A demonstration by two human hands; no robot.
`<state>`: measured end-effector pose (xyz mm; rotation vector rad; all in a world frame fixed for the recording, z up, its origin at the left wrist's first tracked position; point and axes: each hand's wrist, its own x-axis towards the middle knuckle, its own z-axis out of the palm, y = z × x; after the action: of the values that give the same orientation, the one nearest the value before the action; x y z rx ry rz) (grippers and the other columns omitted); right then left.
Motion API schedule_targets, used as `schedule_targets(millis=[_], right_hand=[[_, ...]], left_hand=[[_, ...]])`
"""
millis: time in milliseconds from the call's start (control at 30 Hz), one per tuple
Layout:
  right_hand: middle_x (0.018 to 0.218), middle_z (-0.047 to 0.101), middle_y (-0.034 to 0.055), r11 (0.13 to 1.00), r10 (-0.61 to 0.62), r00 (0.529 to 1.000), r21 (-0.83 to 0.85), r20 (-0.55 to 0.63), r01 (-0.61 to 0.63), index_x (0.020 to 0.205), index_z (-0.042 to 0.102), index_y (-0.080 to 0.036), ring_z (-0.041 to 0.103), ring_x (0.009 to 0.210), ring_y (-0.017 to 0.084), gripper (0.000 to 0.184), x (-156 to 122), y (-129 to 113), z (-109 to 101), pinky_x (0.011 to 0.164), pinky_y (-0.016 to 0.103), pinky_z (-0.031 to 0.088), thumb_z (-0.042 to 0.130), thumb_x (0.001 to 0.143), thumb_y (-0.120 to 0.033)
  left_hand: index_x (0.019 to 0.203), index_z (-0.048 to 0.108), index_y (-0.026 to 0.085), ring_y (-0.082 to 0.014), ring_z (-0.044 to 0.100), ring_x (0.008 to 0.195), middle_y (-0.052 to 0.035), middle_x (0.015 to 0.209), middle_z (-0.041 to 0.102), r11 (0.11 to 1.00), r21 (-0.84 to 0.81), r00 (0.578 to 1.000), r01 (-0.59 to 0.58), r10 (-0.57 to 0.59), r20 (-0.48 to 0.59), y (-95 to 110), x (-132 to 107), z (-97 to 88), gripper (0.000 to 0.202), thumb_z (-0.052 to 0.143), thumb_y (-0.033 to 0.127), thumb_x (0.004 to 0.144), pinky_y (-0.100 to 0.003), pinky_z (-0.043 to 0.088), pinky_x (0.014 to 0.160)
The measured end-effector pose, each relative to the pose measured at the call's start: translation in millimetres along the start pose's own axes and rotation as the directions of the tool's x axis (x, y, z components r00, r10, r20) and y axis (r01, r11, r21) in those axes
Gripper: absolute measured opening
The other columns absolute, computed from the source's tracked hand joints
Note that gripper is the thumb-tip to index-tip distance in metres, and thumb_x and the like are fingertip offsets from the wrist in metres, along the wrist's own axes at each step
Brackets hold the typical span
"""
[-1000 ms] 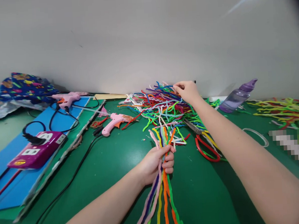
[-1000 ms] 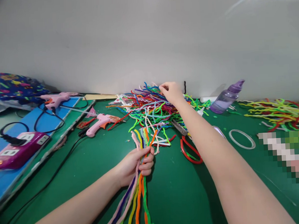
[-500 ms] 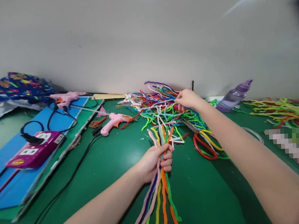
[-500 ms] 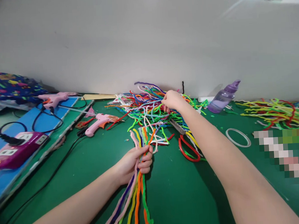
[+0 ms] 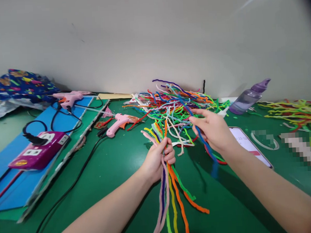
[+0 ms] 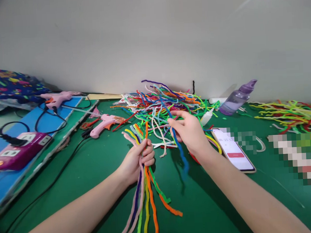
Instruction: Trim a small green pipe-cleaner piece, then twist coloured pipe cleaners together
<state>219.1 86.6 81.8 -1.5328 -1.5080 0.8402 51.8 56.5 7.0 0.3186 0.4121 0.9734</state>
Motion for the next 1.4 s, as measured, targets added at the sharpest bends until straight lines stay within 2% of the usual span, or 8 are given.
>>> schedule_targets(millis=[67, 200, 433, 667, 800, 1033, 1200, 1400], right_hand=[[0.046, 0.054, -0.0069, 0.982, 0.115, 0.983, 0.133, 0.143, -0.134, 0.104, 0.048, -0.021, 0.037, 0.031, 0.008, 0.035, -22.9, -1.7, 8.9, 0.033, 0.02, 0.026, 0.057, 0.078, -0.043], [0.047, 0.055, -0.0074, 0.955, 0.161, 0.941, 0.192, 0.299, -0.225, 0.088, 0.043, -0.023, 0.037, 0.031, 0.007, 0.024, -61.6, 8.9, 30.6, 0.033, 0.018, 0.026, 0.054, 0.081, -0.043], [0.048, 0.055, -0.0082, 0.933, 0.177, 0.91, 0.23, 0.374, -0.275, 0.082, 0.038, -0.024, 0.04, 0.032, 0.008, 0.022, -78.5, 35.7, 45.1, 0.035, 0.018, 0.031, 0.05, 0.084, -0.042], [0.047, 0.053, -0.0084, 0.955, 0.141, 0.903, 0.184, 0.407, -0.232, 0.079, 0.036, -0.024, 0.041, 0.032, 0.008, 0.026, -79.0, 45.1, 45.9, 0.034, 0.018, 0.031, 0.05, 0.084, -0.046], [0.048, 0.05, -0.0091, 0.948, 0.147, 0.884, 0.19, 0.444, -0.254, 0.08, 0.036, -0.024, 0.04, 0.033, 0.008, 0.026, -78.4, 47.7, 45.9, 0.034, 0.019, 0.03, 0.049, 0.084, -0.046], [0.055, 0.044, -0.0093, 0.974, 0.033, 0.893, 0.188, 0.449, -0.13, 0.081, 0.038, -0.023, 0.04, 0.046, 0.007, 0.023, -80.9, 48.0, 45.8, 0.045, 0.019, 0.031, 0.06, 0.078, -0.03], [0.064, 0.042, -0.0081, 0.985, -0.046, 0.9, 0.171, 0.434, -0.032, 0.086, 0.04, -0.023, 0.037, 0.045, 0.005, 0.023, -83.4, 47.8, 48.3, 0.043, 0.019, 0.028, 0.059, 0.074, -0.021], [0.074, 0.045, -0.0048, 0.985, -0.087, 0.882, 0.173, 0.463, 0.006, 0.092, 0.042, -0.023, 0.04, 0.052, 0.007, 0.02, -81.8, 47.1, 46.9, 0.048, 0.019, 0.033, 0.055, 0.076, -0.02]], left_hand=[[0.08, 0.051, 0.014, -0.0026, 0.031, 0.041, 0.0072, 0.055, 0.034, 0.999, 0.001, 0.999, -0.042, 0.042, -0.007, -0.8, 0.5, -0.4, 0.015, 0.052, 0.027, 0.087, -0.015, 0.031, 0.041], [0.088, 0.056, 0.012, -0.0043, 0.036, 0.044, 0.0065, 0.055, 0.036, 0.999, 0.015, 0.998, -0.051, 0.052, -0.039, -2.1, 1.4, -0.3, 0.014, 0.053, 0.026, 0.086, -0.017, 0.038, 0.047], [0.095, 0.061, 0.01, -0.0043, 0.036, 0.045, 0.0061, 0.055, 0.037, 0.997, 0.069, 0.998, -0.036, 0.04, -0.053, -3.7, 1.6, 1.4, 0.02, 0.055, 0.026, 0.085, -0.016, 0.038, 0.047], [0.095, 0.062, 0.012, -0.0037, 0.038, 0.048, 0.0054, 0.059, 0.04, 0.99, 0.136, 0.994, -0.023, 0.037, -0.103, -4.5, 1.2, 1.9, 0.022, 0.059, 0.03, 0.083, -0.015, 0.035, 0.048], [0.092, 0.062, 0.013, -0.0041, 0.037, 0.046, 0.0066, 0.052, 0.038, 0.967, 0.254, 0.993, 0.0, 0.03, -0.112, -6.8, 0.2, 0.2, 0.025, 0.064, 0.033, 0.078, -0.014, 0.032, 0.046], [0.077, 0.057, 0.014, -0.0076, 0.05, 0.052, 0.0024, 0.061, 0.052, 0.963, 0.265, 0.977, -0.04, 0.093, -0.19, -8.7, 0.9, 1.6, 0.02, 0.064, 0.033, 0.077, -0.018, 0.041, 0.05], [0.079, 0.054, 0.016, -0.0131, 0.058, 0.07, -0.0006, 0.077, 0.057, 0.99, 0.128, 0.992, -0.056, 0.07, -0.106, -4.3, 1.4, 1.3, 0.016, 0.063, 0.029, 0.078, -0.024, 0.049, 0.059], [0.082, 0.052, 0.017, -0.0086, 0.049, 0.055, 0.0042, 0.06, 0.046, 0.991, 0.076, 0.994, -0.106, 0.108, -0.02, 0.8, 0.9, 1.8, 0.012, 0.056, 0.028, 0.084, -0.02, 0.045, 0.051]])
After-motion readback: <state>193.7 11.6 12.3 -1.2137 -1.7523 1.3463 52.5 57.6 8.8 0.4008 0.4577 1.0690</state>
